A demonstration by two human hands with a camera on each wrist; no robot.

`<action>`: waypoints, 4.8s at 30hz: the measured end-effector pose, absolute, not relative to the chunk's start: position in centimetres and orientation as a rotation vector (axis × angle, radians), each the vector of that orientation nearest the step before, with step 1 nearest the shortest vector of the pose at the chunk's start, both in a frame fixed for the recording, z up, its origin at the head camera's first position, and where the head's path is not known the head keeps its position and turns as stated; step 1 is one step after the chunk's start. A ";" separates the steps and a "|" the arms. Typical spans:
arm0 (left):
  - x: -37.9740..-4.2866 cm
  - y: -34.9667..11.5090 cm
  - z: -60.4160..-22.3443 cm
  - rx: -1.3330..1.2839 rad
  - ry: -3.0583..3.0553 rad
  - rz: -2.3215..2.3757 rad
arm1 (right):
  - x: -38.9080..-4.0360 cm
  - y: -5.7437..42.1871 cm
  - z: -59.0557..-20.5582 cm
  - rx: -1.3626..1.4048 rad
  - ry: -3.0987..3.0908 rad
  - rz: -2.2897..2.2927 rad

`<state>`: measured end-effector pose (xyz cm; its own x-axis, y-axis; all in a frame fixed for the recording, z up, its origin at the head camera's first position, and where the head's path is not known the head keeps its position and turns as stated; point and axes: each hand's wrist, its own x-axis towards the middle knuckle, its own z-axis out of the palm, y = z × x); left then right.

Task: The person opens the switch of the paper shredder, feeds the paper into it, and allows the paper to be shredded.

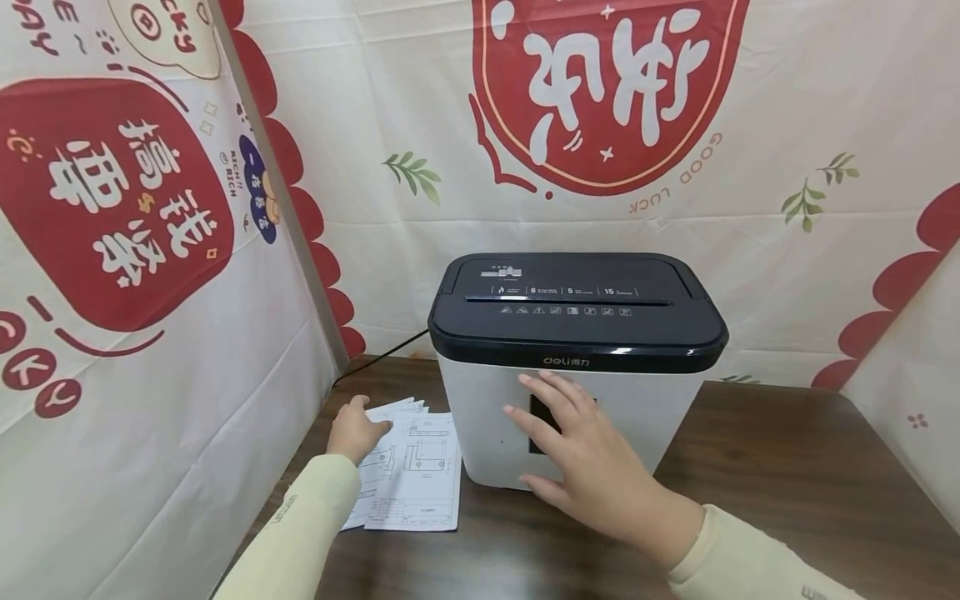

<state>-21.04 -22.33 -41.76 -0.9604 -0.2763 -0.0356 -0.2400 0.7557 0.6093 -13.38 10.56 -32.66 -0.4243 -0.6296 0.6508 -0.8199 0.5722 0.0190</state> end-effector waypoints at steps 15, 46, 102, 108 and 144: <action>-21.4 -23.2 -45.0 0.517 -2.938 -0.978 | -13.0 9.6 -35.0 1.170 -2.213 0.395; -24.4 -21.4 -48.8 0.753 -2.930 -1.086 | -12.8 9.9 -38.4 1.126 -2.465 0.363; -25.0 -20.1 -50.4 0.954 -2.979 -1.015 | -12.5 10.3 -40.8 1.125 -2.470 0.400; -24.7 -20.6 -50.5 0.984 -2.924 -1.103 | -12.4 10.4 -40.8 1.113 -2.473 0.386; -22.6 -23.9 -49.9 0.753 -2.892 -1.381 | -12.1 11.1 -41.1 1.069 -2.455 0.399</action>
